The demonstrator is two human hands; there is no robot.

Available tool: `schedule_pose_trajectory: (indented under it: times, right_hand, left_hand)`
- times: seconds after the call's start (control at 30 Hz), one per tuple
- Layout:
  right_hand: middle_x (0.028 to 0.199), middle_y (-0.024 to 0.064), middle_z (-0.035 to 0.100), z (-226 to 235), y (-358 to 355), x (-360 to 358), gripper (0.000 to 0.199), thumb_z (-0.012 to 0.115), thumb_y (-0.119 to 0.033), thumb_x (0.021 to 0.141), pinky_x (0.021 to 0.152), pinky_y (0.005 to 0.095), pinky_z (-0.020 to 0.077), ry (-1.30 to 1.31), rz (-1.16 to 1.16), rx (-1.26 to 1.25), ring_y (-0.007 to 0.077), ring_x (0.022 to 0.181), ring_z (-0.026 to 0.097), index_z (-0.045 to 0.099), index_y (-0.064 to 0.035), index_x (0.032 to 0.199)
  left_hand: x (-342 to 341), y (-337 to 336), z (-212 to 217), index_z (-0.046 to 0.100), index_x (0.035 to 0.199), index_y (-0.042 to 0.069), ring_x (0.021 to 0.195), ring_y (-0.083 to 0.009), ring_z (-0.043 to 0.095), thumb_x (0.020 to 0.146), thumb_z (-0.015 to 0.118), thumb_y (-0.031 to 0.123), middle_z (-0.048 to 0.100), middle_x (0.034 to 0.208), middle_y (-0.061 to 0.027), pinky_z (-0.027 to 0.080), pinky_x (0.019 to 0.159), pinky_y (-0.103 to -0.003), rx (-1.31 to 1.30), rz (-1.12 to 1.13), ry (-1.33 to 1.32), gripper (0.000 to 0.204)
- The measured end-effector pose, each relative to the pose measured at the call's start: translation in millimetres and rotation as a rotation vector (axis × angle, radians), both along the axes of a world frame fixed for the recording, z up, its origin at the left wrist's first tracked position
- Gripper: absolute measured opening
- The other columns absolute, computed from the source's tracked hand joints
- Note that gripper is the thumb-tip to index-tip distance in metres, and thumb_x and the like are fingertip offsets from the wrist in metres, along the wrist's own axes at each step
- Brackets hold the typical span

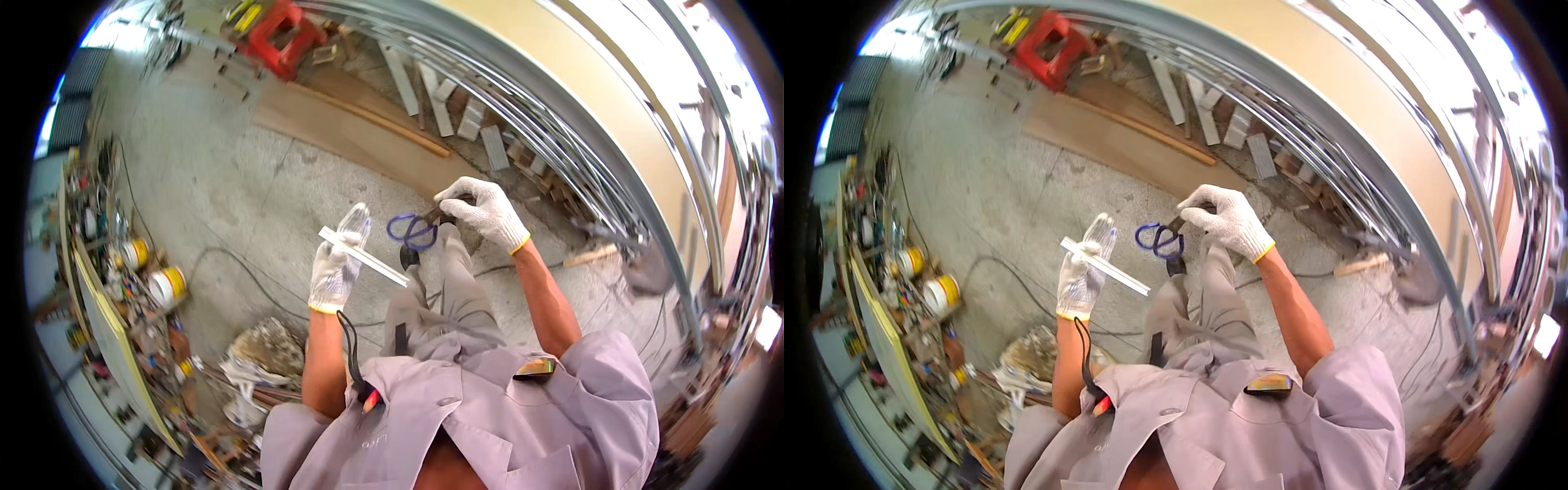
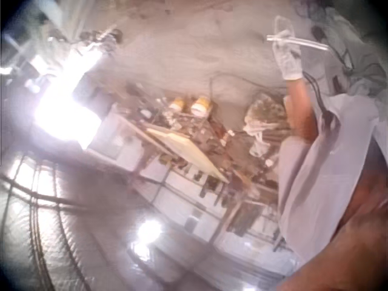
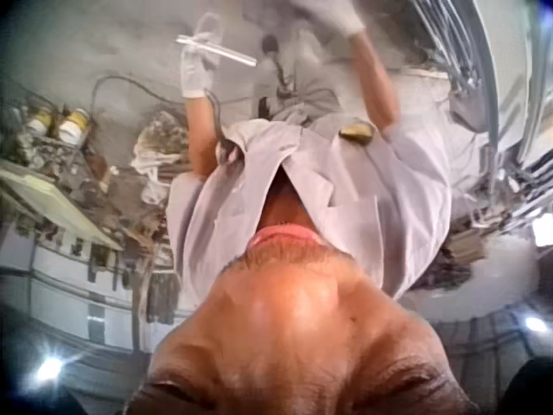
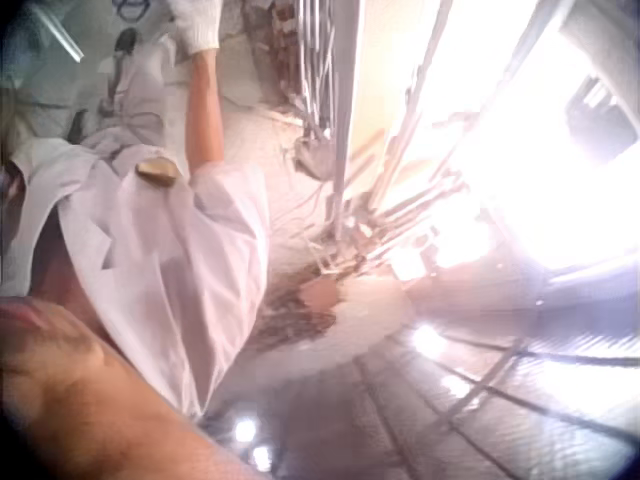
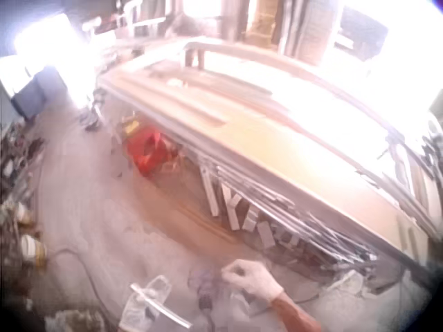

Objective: The person assembles a window frame by inserting metal strips into the frame profile, applying sealant with a caulking gun, and securing components with a pneumatic nail gun. The person handles metal strips, a sealant tube, and a nail gun while working on a large frame structure.

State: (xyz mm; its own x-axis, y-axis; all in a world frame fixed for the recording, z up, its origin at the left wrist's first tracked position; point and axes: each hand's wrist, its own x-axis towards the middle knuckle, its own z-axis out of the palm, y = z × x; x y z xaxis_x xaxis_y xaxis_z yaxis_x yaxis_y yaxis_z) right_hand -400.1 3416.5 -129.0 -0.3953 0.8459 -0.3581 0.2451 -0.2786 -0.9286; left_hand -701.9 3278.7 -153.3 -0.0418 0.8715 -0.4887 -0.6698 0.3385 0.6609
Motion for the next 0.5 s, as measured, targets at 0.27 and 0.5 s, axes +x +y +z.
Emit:
schedule_pose_trajectory:
  times: [0.27, 0.5]
  right_hand:
    - [0.093, 0.0094, 0.073, 143, -90, 103, 0.021, 0.056, -0.02, 0.105, 0.076, 0.0292, 0.0571, 0.302, -0.337, 0.102, 0.011, 0.085, 0.067, 0.057, 0.0009, 0.103]
    - [0.09, 0.0083, 0.071, 155, -177, 274, 0.021, 0.056, -0.02, 0.105, 0.067, 0.0293, 0.0574, 0.193, -0.741, 0.171, 0.0121, 0.081, 0.067, 0.054, 0.0007, 0.11]
  left_hand:
    - [139, 20, 121, 0.072, 0.109, -0.005, 0.097, -0.0199, 0.069, 0.082, 0.086, 0.025, 0.07, 0.121, -0.0136, 0.055, 0.091, -0.033, 0.164, -0.653, -0.283, 0.043]
    - [329, -4, 138, 0.071, 0.107, -0.002, 0.091, -0.0179, 0.067, 0.078, 0.087, 0.043, 0.071, 0.098, -0.0069, 0.056, 0.086, -0.031, 0.13, -0.931, -0.072, 0.055]
